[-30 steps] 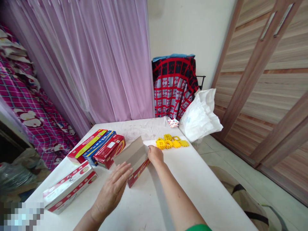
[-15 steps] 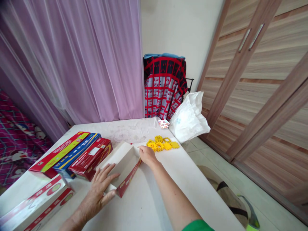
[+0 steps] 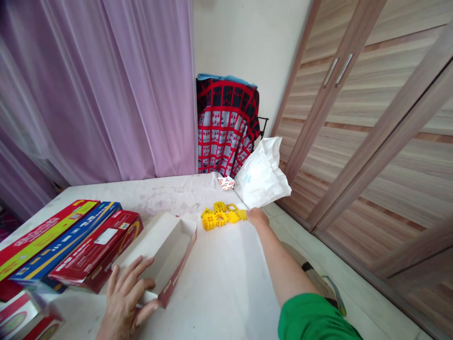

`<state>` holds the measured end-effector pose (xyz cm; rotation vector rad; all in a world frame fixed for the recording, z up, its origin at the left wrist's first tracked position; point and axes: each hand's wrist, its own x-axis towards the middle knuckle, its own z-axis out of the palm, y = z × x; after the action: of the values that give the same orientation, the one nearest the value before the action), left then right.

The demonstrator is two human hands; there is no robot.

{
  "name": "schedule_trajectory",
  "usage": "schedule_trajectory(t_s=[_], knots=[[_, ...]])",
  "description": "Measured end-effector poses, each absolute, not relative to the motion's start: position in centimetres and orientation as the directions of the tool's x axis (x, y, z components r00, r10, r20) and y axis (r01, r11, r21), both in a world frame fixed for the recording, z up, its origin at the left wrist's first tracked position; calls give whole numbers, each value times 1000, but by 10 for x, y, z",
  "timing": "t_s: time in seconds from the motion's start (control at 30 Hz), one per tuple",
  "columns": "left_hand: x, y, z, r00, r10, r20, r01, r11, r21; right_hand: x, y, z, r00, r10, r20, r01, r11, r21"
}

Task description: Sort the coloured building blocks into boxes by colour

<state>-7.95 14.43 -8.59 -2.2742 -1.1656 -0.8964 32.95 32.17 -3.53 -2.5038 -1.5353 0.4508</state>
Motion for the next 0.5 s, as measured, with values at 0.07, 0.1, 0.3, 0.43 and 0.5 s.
schedule_trajectory(t_s=[0.07, 0.1, 0.3, 0.43, 0.5], knots=[[-80, 144, -89, 435, 545, 716, 829, -553, -83, 332, 330, -42, 436, 873, -217, 829, -483, -280], [-81, 144, -90, 434, 544, 718, 830, -551, -84, 332, 335, -44, 446, 863, -239, 821, -500, -274], [-83, 147, -94, 446, 537, 716, 825, -558, -95, 332, 353, -52, 493, 786, -374, 742, -604, -292], [-84, 150, -98, 447, 527, 723, 822, -561, -99, 330, 354, -51, 496, 748, -440, 658, -655, -372], [-86, 150, -100, 440, 539, 718, 826, -557, -89, 328, 352, -51, 502, 731, -461, 608, -678, -413]])
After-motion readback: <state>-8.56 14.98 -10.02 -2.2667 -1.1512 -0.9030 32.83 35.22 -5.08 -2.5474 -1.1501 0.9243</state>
